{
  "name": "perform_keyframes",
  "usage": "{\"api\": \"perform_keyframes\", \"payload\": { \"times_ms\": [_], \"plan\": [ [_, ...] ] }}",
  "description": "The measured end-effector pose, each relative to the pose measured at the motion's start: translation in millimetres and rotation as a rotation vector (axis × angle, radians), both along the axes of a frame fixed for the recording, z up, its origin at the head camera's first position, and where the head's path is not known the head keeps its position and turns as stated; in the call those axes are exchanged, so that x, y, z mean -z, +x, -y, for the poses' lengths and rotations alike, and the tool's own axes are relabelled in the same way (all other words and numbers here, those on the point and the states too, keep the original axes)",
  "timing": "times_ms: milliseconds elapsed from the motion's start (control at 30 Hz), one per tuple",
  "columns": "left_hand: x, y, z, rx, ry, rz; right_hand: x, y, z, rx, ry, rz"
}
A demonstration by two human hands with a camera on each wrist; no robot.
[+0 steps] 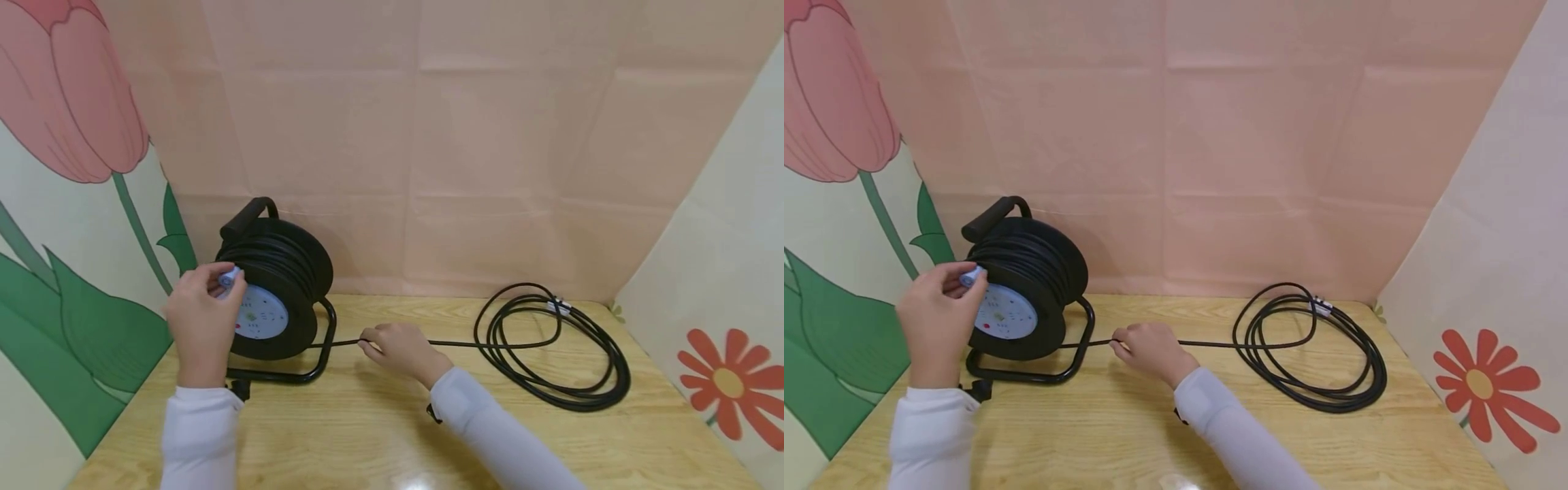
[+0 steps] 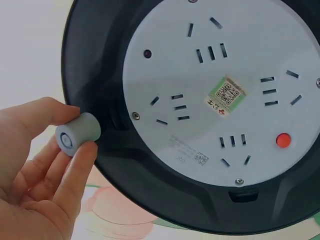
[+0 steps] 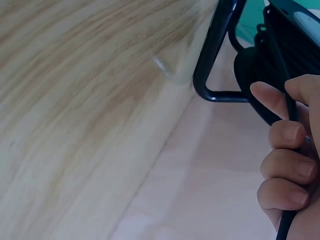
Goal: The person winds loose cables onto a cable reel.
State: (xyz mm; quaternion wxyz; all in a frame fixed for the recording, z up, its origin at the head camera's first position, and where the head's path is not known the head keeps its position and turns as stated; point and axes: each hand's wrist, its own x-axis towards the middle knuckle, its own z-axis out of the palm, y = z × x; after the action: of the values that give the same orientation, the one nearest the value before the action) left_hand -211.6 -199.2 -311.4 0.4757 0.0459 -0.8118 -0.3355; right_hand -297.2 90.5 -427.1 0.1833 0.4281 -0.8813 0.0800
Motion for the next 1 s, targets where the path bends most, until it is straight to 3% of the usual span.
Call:
{"api": "perform_keyframes", "payload": {
  "times_ms": [333,533,867,1000],
  "plan": [
    [-7.9,3.9,-18.6,-0.034,-0.136,0.04,3.0,-7.5,23,0.001,0.047,0.01],
    [-12.6,11.7,-27.7,-0.051,-0.189,0.139,6.8,-5.6,38,0.005,0.078,0.036],
    [-18.6,16.9,-39.9,0.023,-0.225,0.328,6.8,-0.2,59,0.0,0.127,0.037],
    [-18.9,15.8,-41.4,0.057,-0.214,0.35,5.4,0.5,64,0.016,0.145,0.043]
  ]
}}
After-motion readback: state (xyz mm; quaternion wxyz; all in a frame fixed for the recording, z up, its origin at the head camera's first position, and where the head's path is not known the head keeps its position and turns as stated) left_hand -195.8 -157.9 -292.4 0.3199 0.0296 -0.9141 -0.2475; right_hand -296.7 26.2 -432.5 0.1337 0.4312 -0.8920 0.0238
